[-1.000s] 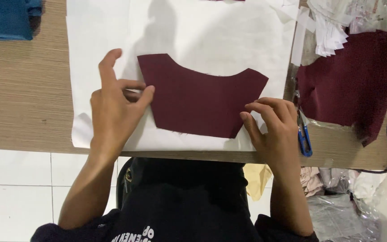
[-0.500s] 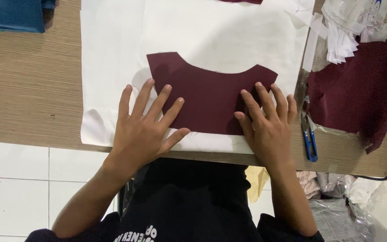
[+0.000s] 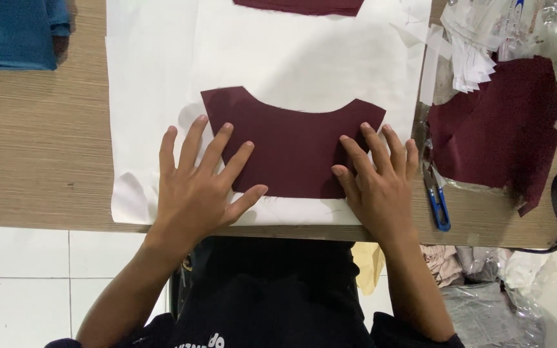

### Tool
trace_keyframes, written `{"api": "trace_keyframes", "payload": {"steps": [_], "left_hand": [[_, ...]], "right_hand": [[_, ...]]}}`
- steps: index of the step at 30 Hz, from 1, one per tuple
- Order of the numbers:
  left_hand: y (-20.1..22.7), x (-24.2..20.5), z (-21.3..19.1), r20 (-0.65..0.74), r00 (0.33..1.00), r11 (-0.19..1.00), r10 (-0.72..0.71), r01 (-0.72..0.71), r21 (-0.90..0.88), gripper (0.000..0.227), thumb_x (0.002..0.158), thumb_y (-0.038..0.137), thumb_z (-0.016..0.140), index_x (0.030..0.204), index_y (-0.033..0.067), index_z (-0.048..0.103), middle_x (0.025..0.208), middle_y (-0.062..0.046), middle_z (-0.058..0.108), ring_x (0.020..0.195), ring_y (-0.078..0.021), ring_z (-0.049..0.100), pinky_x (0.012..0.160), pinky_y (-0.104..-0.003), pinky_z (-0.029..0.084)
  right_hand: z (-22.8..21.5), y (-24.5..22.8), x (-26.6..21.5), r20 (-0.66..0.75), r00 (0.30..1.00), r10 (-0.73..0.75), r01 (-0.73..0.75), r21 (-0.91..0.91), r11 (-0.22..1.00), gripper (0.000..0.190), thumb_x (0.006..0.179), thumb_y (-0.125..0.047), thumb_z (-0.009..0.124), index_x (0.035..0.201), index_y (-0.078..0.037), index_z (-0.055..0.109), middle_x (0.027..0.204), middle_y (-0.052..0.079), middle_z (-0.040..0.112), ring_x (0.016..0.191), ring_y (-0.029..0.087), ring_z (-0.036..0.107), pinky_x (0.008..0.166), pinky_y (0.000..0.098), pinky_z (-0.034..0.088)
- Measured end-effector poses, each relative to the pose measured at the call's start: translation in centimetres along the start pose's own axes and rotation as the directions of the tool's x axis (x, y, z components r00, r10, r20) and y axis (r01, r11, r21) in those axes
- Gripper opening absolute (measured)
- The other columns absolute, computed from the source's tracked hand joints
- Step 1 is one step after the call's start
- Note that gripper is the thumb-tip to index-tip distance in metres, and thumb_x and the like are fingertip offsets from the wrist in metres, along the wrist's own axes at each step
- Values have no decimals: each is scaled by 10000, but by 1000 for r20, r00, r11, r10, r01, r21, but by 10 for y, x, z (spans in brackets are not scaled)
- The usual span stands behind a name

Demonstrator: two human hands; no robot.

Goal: Positioning and ironing heat-transfer labels onto maroon fabric components on a sewing factory workbench.

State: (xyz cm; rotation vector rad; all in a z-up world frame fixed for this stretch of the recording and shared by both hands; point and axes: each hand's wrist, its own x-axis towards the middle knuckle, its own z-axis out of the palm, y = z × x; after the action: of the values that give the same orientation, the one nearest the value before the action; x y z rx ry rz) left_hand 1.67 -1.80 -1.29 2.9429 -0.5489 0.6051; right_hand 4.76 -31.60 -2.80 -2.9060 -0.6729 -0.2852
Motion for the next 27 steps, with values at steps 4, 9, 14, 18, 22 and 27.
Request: {"api": "trace_keyframes", "payload": {"steps": [4,9,14,18,22,27], "left_hand": [[-1,1,4,-7,1000,1000,-13,13,-6,567,951,699,653,1254,234,771,1343,-123,709,1332,-374,572,1089,-596,418],[-2,2,1,-3,1000,1000,-3,3,-6,638,926,748,639,1277,228,755,1341,-130,708,1352,-371,549,1044,-678,413],[-3,1,3,14,1000,1000,-15,15,-15,638,927,733,635,1291,222,750,1358,-132,704,1357,-380,551,1054,-692,390],[-4,2,2,0,1000,1000,-11,11,-6,628,922,734,635,1241,209,762,1310,-123,726,1322,-367,583,1055,-680,393],[-7,1,-4,30,999,1000,-12,12,-19,734,914,754,611,1382,193,676,1402,-140,676,1379,-377,538,1074,-690,381],[-14,-8,-12,-8,995,988,-95,93,-123,617,963,607,662,1374,147,682,1439,-132,648,1435,-400,494,1181,-667,272]], "right_hand": [[1,2,1,9,1000,5,-5,20,1000,428,1072,-457,551,1409,-203,627,1533,104,546,1455,389,426,1169,671,272],[-6,-1,1,-21,1000,8,-7,72,997,374,1070,-367,606,1385,-167,628,1546,120,527,1482,396,401,1201,654,244],[-2,1,4,-32,999,13,-12,32,999,374,1061,-413,596,1336,-169,666,1496,115,572,1439,384,447,1176,643,267],[-6,0,5,-15,999,41,-40,52,998,395,1038,-453,615,1321,-182,666,1478,103,569,1453,388,419,1178,652,268],[-10,21,9,-72,997,41,-35,78,996,351,1024,-364,678,1316,-170,672,1492,138,539,1451,396,417,1181,630,267],[-23,82,27,-289,953,93,-73,80,994,212,1063,-181,716,1211,-30,732,1315,245,623,1274,438,536,1079,559,371]]}}
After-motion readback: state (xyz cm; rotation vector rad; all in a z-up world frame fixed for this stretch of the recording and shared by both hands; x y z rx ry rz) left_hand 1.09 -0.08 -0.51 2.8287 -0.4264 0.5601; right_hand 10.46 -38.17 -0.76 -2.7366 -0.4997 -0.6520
